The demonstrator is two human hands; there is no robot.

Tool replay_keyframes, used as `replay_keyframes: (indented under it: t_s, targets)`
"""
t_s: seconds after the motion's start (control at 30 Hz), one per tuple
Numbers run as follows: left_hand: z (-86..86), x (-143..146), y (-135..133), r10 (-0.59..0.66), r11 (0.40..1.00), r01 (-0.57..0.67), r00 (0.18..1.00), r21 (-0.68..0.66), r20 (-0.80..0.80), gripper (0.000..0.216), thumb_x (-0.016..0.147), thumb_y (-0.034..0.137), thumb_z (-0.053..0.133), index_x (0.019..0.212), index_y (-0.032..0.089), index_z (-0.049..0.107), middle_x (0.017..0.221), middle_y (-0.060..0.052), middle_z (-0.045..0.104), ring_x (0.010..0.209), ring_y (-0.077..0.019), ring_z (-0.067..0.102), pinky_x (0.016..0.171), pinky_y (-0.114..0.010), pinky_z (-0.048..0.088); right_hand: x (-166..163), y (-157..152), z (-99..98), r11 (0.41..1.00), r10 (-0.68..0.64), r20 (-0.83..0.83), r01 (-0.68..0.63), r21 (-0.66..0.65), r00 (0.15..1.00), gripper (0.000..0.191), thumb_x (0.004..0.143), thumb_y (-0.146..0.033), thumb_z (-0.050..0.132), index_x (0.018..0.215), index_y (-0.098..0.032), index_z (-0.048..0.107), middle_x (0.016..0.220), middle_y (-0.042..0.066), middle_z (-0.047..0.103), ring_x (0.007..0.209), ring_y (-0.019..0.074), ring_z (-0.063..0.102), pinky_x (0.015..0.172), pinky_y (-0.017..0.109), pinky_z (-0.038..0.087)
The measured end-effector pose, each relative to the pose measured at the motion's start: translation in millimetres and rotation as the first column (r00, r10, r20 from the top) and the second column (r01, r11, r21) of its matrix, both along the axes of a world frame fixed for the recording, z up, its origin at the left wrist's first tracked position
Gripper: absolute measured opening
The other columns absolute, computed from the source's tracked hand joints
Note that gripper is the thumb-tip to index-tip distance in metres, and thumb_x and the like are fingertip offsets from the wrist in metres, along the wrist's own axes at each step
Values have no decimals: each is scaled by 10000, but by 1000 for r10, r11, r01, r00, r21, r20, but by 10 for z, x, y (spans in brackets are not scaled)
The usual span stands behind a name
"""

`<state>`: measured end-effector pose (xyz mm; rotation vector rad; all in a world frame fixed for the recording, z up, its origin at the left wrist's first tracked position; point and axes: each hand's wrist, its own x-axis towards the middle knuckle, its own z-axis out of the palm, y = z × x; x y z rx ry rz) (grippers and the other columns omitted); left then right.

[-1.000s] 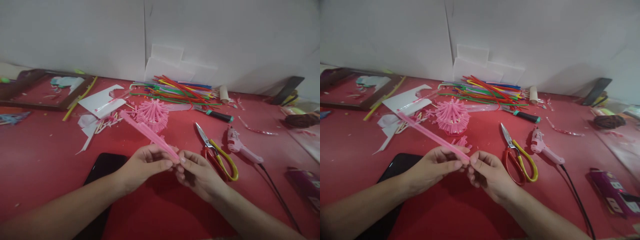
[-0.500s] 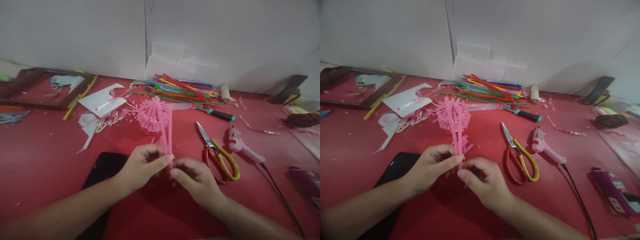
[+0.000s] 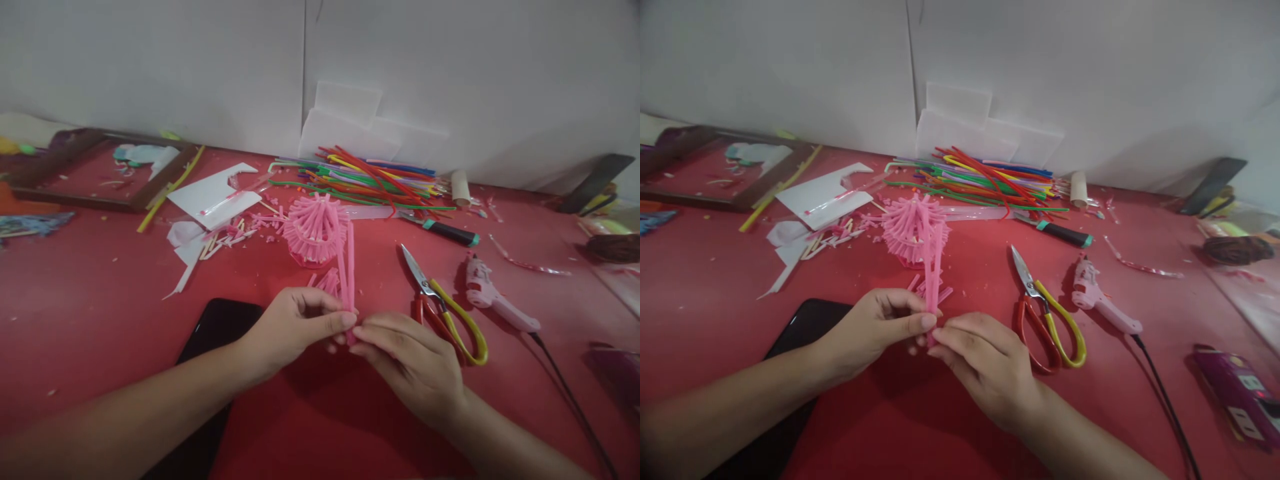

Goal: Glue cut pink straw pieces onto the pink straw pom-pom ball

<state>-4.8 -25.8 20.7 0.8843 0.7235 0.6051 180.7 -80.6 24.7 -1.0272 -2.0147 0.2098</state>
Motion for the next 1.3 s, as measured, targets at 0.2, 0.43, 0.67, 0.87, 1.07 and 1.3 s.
replay_keyframes:
  t_s: [0.2,0.43,0.67,0.87,1.07,1.3]
  targets:
    - [-12,7,-6,-13,1000,14,999,-27,38,259,709,308,852,660,122,677,572,30,679,509,-41,604,531,-136,491,-2,5,-27,994,38,-7,-37,106,999,82,915,-168,639,967,-163,704,818,20,750,750,106,707,755,192,613]
    - [0,11,-6,-20,1000,20,999,-2,38,248,716,298,846,669,118,682,570,29,679,515,-39,605,535,-131,488,-3,-7,-37,992,37,11,-38,119,999,111,908,-162,651,1008,-197,684,821,-4,749,753,112,707,746,215,620]
    - [-5,-15,12,-3,996,2,1000,88,21,210,766,305,806,726,133,693,654,26,708,590,-50,634,610,-147,526,59,60,-43,997,69,4,-69,31,998,98,932,-234,627,1012,-193,666,858,16,747,777,109,700,757,209,594]
    - [-69,-53,93,121,960,-103,991,259,-55,146,797,312,777,798,170,745,752,10,731,723,-78,652,737,-173,529,166,331,-202,997,-23,275,44,-69,961,206,977,-181,485,1052,-202,675,974,68,731,905,189,670,824,348,581]
    - [-67,-53,108,146,952,-111,984,287,-103,191,790,353,767,717,177,752,826,-26,743,859,-139,668,911,-256,501,127,401,-352,996,-12,411,49,-81,911,222,957,-156,494,1084,-149,676,1115,129,694,1014,241,618,879,418,570]
    - [-91,-62,95,114,959,-67,981,275,-159,198,789,377,758,743,185,773,864,-53,756,902,-180,672,977,-319,479,161,338,-423,996,-6,410,42,-80,912,263,927,-59,440,1003,-165,668,1012,107,683,913,226,577,827,399,535]
